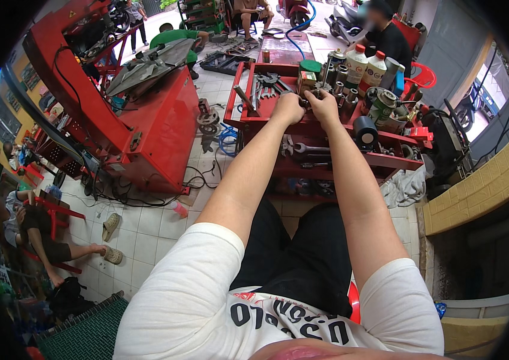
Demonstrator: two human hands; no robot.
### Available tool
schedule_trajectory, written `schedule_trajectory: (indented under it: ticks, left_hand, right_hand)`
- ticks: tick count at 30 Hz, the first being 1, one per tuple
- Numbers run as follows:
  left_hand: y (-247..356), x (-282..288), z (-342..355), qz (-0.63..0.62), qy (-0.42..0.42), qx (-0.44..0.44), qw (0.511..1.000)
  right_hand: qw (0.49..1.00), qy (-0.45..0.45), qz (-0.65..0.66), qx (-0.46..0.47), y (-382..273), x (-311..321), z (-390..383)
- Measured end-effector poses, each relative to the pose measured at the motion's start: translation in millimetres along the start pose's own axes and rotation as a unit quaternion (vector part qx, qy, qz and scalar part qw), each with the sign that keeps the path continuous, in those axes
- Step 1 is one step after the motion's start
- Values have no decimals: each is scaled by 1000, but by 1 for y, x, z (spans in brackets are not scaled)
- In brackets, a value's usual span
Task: The person sits at a red tool cart and repeatedly handles small metallic mechanical parts, using a wrench to tighten or loosen components. They pick up, rotate, and adjust the parts multiple times, occasionally placing them back on the cart surface.
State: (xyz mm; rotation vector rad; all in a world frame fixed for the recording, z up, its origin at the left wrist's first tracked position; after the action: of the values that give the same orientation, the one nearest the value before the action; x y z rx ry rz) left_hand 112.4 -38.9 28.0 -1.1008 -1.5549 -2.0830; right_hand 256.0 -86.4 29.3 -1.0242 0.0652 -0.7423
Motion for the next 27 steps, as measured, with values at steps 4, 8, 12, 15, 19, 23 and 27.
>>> schedule_trajectory:
  ticks: [4, 8, 12, 15, 19, 23, 27]
  left_hand:
    - [-2, 3, -2, -5, 13, 2, 1000]
    - [9, 2, -4, -4, 17, -15, 1000]
    - [5, 4, -4, -15, 26, -17, 999]
    - [0, 6, -2, -29, 37, -19, 999]
    - [0, 7, -6, -65, 44, -4, 997]
    - [2, 9, 3, -112, 98, -20, 989]
    - [-19, 8, 18, -159, 105, -2, 982]
  right_hand:
    - [999, -11, 18, -24, 0, -1, -3]
    - [1000, 2, -2, -3, 15, 6, 6]
    - [1000, -9, 11, -16, 14, 2, 4]
    - [999, -18, 24, -19, 2, -1, 1]
    - [998, -1, 38, -39, -9, 6, -8]
    - [996, 25, 80, -33, 8, 9, -1]
    - [1000, 10, 21, 19, -4, 0, -2]
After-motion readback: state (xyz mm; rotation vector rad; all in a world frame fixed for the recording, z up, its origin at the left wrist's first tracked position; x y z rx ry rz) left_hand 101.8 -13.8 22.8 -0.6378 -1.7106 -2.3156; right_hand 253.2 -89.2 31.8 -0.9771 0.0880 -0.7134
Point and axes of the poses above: each hand's wrist, its own z-axis towards the middle knuckle, its own x-axis out of the back of the hand, y = z × x, the point moved 8 cm from there along z, towards the middle knuckle, and after that the axes turned 11 degrees about x, right-handed, at the moved point
